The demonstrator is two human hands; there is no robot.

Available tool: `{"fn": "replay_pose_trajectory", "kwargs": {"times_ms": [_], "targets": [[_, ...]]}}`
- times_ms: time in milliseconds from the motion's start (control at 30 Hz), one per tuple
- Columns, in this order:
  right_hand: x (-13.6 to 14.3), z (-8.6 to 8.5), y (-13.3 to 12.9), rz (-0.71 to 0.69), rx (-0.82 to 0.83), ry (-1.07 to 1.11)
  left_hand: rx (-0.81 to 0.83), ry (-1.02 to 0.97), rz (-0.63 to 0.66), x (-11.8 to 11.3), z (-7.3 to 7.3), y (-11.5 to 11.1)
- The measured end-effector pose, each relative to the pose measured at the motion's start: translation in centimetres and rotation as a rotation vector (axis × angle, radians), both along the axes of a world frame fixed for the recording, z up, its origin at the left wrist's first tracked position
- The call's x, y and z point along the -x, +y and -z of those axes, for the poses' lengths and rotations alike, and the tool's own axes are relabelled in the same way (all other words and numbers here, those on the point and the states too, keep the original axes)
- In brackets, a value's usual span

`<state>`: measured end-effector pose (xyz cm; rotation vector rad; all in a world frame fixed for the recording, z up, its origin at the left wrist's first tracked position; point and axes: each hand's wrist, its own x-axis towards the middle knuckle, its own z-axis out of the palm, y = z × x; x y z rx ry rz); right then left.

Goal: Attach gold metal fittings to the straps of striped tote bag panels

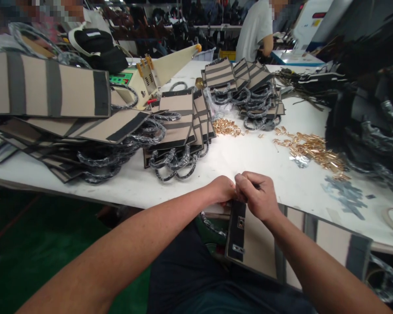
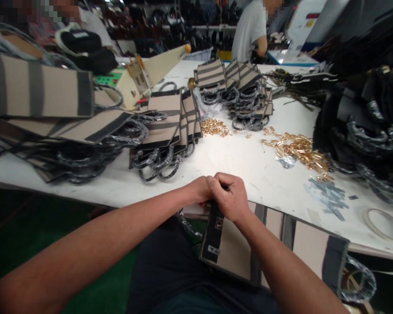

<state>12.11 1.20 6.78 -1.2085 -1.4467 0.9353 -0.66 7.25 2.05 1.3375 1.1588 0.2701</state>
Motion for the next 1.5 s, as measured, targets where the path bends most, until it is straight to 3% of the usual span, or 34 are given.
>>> {"fn": "replay_pose_trajectory", "kwargs": {"times_ms": [167, 333, 533, 700, 867, 967, 1067, 1167, 1267, 1400, 1500], "targets": [[-1.1, 0.1, -0.2, 0.014, -0.01, 0.209, 0.0, 0.028, 0.093, 0.6, -1.1, -0.4], [-1.0, -0.9, -0.4, -0.01, -0.183, 0.448, 0.013, 0.03, 0.102, 0.5, -0.8, -0.2], [-0.7, 0.4, -0.1, 0.021, -0.059, 0.351, -0.013, 0.056, 0.097, 0.4, -0.9, -0.2], [-0.9, -0.1, -0.1, 0.008, -0.124, 0.454, -0.016, 0.047, 0.087, 0.4, -0.7, -0.2], [-1.0, -0.3, -0.2, 0.013, -0.027, 0.451, -0.021, 0.07, 0.084, 0.3, -0.5, -0.2], [-1.6, -1.0, -0.6, -0.008, -0.095, 0.527, -0.03, 0.076, 0.089, 0.3, -0.1, -0.1], [-1.8, -0.4, -0.7, 0.047, -0.116, 0.515, -0.036, 0.08, 0.081, 0.4, 0.0, -0.1], [-2.0, 0.5, -0.7, 0.099, -0.051, 0.395, -0.043, 0.09, 0.079, 0.4, -0.3, -0.4], [-2.8, -0.2, -2.0, 0.13, -0.052, 0.154, -0.051, 0.1, 0.079, 0.4, -0.7, -0.6], [-3.6, -0.9, -7.4, -0.013, -0.09, -0.433, -0.047, 0.12, 0.08, 0.4, -1.2, -0.8], [-3.3, 1.8, -12.6, -0.124, -0.122, -0.873, -0.037, 0.132, 0.084, 0.4, -1.6, -1.1]]}}
